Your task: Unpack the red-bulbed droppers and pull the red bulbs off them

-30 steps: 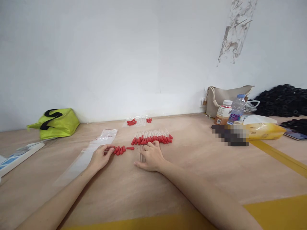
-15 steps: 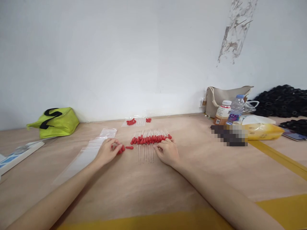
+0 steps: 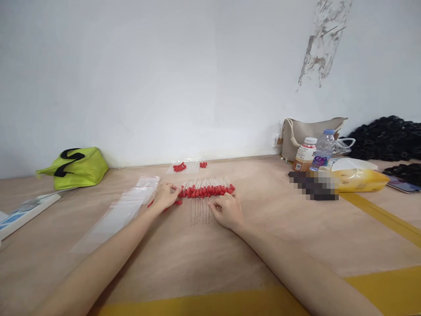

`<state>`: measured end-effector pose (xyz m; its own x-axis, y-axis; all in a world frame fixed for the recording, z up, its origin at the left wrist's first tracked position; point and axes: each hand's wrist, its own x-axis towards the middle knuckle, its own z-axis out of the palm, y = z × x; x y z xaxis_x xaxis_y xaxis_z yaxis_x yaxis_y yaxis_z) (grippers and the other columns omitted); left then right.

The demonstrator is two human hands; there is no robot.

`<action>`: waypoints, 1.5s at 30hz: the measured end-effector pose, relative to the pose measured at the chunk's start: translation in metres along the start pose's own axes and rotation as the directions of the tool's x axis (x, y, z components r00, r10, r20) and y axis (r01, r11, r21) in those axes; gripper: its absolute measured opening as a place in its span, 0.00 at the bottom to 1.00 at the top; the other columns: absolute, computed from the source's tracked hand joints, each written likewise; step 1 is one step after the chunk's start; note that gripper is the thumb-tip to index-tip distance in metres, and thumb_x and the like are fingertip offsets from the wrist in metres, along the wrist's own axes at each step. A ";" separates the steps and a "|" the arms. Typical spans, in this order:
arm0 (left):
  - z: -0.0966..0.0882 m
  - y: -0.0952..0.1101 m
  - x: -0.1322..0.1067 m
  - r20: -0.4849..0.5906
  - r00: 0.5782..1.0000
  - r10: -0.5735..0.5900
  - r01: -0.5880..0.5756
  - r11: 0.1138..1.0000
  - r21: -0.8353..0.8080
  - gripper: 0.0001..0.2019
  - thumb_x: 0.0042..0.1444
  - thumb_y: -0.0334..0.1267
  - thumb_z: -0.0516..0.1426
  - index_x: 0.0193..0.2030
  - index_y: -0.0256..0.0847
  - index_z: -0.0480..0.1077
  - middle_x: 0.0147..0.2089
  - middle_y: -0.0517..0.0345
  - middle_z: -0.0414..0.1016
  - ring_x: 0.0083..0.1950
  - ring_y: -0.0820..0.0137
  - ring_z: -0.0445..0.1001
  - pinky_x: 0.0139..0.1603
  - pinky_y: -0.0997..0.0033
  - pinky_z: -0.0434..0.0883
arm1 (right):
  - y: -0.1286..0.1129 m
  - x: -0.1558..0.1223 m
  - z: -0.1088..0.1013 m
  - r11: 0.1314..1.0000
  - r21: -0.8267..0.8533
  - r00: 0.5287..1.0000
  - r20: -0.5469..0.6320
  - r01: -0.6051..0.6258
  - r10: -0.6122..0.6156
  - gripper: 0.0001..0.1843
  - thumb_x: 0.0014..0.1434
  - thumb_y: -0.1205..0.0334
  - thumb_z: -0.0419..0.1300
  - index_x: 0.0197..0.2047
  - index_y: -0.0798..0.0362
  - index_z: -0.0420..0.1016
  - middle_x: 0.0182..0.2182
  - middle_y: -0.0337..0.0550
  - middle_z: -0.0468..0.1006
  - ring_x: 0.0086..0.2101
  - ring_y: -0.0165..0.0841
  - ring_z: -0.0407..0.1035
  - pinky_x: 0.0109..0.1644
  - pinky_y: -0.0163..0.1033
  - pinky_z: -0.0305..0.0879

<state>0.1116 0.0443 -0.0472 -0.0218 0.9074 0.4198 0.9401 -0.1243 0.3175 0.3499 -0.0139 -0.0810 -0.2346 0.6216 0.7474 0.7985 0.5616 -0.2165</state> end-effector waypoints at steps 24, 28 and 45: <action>-0.020 0.005 -0.084 -0.180 0.780 0.600 -0.606 0.795 0.022 0.05 0.56 0.35 0.51 0.32 0.40 0.67 0.34 0.57 0.74 0.38 0.68 0.68 0.44 0.63 0.57 | -0.011 -0.001 0.005 0.953 0.073 0.946 0.118 0.294 -0.301 0.16 0.58 0.52 0.52 0.46 0.48 0.70 0.29 0.40 0.75 0.36 0.32 0.62 0.51 0.48 0.42; -0.018 0.005 -0.084 -0.183 0.772 0.609 -0.621 0.784 -0.014 0.05 0.56 0.36 0.51 0.35 0.40 0.67 0.35 0.57 0.74 0.39 0.68 0.68 0.45 0.64 0.58 | -0.013 0.001 0.006 0.945 0.067 0.938 0.114 0.321 -0.327 0.12 0.59 0.56 0.51 0.38 0.47 0.74 0.24 0.38 0.73 0.33 0.30 0.60 0.49 0.46 0.42; -0.019 0.004 -0.085 -0.112 0.715 0.690 -0.696 0.718 -0.021 0.09 0.57 0.38 0.51 0.30 0.42 0.71 0.27 0.61 0.72 0.36 0.70 0.67 0.48 0.61 0.56 | -0.021 -0.004 0.000 0.921 0.124 0.919 0.101 0.369 -0.381 0.12 0.59 0.60 0.51 0.31 0.49 0.74 0.20 0.36 0.70 0.30 0.29 0.57 0.47 0.44 0.43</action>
<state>0.1108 -0.0407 -0.0656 0.5952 0.5181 0.6143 0.6828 -0.7291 -0.0465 0.3339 -0.0278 -0.0793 -0.5760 0.4121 0.7060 0.5803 0.8144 -0.0018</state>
